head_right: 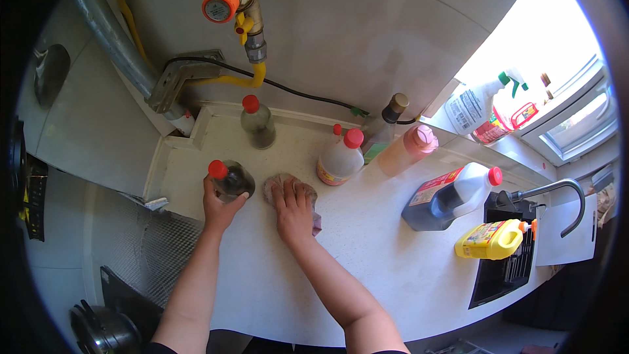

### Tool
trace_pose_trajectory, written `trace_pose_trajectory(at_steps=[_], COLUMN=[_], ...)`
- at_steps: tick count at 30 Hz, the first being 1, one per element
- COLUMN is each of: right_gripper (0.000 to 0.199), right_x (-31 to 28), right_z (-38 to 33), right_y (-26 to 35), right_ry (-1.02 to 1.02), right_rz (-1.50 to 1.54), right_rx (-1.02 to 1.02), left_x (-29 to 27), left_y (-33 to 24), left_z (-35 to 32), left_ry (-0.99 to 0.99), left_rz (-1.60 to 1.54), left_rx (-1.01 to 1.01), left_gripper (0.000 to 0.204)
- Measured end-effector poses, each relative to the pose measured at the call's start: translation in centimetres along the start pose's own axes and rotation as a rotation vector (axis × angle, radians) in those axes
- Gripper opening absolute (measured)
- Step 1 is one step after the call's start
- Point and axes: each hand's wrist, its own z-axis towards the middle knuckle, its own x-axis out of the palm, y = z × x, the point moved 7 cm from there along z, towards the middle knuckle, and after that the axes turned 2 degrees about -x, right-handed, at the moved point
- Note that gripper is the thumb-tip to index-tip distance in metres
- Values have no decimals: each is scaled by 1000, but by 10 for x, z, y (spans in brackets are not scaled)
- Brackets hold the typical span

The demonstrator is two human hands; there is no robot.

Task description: The person wipes the exterior glass and top of a kitchen vent hood with a cloth, moves pots on the stove, and then wipes the countertop and around various bottles before rinsing the cloth in the sink.

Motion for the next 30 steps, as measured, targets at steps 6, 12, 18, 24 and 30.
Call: trace_pose_trajectory(at_steps=[6, 12, 18, 24, 30], right_gripper=[42, 40, 40, 45, 54], right_x=[27, 24, 4, 11, 10], right_z=[91, 81, 24, 85, 39], right_y=[-47, -76, -57, -98, -50], right_ry=[141, -114, -103, 71, 122], right_rz=[-193, 100, -262, -256, -143], right_rx=[302, 560, 316, 289, 141], left_x=[6, 6, 13, 32, 38], left_y=[-3, 0, 2, -2, 12], left_z=[3, 2, 4, 15, 2], left_ry=[49, 29, 83, 126, -165], left_rz=[55, -35, -15, -20, 13], left_rx=[15, -25, -21, 38, 40], left_gripper=[76, 75, 77, 87, 88])
